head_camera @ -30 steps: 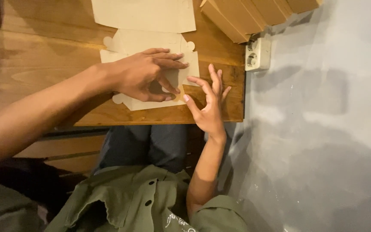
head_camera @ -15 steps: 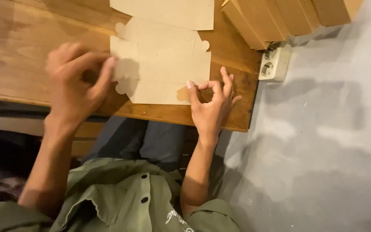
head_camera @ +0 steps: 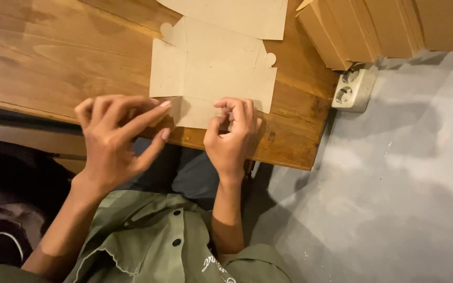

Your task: The person folds a flat cardboard box blank along pre-scored lines, tucks side flaps, and interlocks tabs to form a small rectangular box. The person repeats the process with a second blank, completing both boxes on a wooden table.

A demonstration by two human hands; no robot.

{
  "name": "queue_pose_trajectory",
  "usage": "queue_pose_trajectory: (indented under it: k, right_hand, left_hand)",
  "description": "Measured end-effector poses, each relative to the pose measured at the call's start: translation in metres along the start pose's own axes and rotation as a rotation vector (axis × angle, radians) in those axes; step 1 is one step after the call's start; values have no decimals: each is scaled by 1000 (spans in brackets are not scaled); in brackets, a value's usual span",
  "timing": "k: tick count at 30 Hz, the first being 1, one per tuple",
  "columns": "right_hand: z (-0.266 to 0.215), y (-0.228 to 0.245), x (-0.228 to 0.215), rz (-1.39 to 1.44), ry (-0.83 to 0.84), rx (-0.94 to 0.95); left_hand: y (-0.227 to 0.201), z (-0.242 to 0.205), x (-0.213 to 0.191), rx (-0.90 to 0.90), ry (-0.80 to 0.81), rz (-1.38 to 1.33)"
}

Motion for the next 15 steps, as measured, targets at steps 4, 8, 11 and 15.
queue_pose_trajectory:
  k: [4, 8, 11, 15]
  right_hand:
    - [3, 4, -3, 103, 56, 14]
    - [3, 9, -1, -61, 51, -52]
    - [4, 12, -1, -113, 35, -92]
    - [3, 10, 0, -134, 21, -98]
  left_hand:
    - [-12, 9, 11, 80, 143, 3]
    - [-18, 12, 17, 130, 149, 20]
    - [-18, 14, 18, 119, 145, 16]
    - [-11, 21, 18, -5, 141, -50]
Point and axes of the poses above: each hand's wrist, its own z-axis towards the middle knuckle, its own x-axis out of the palm, y = z × x, the point moved 9 cm from there along z, towards the middle knuckle
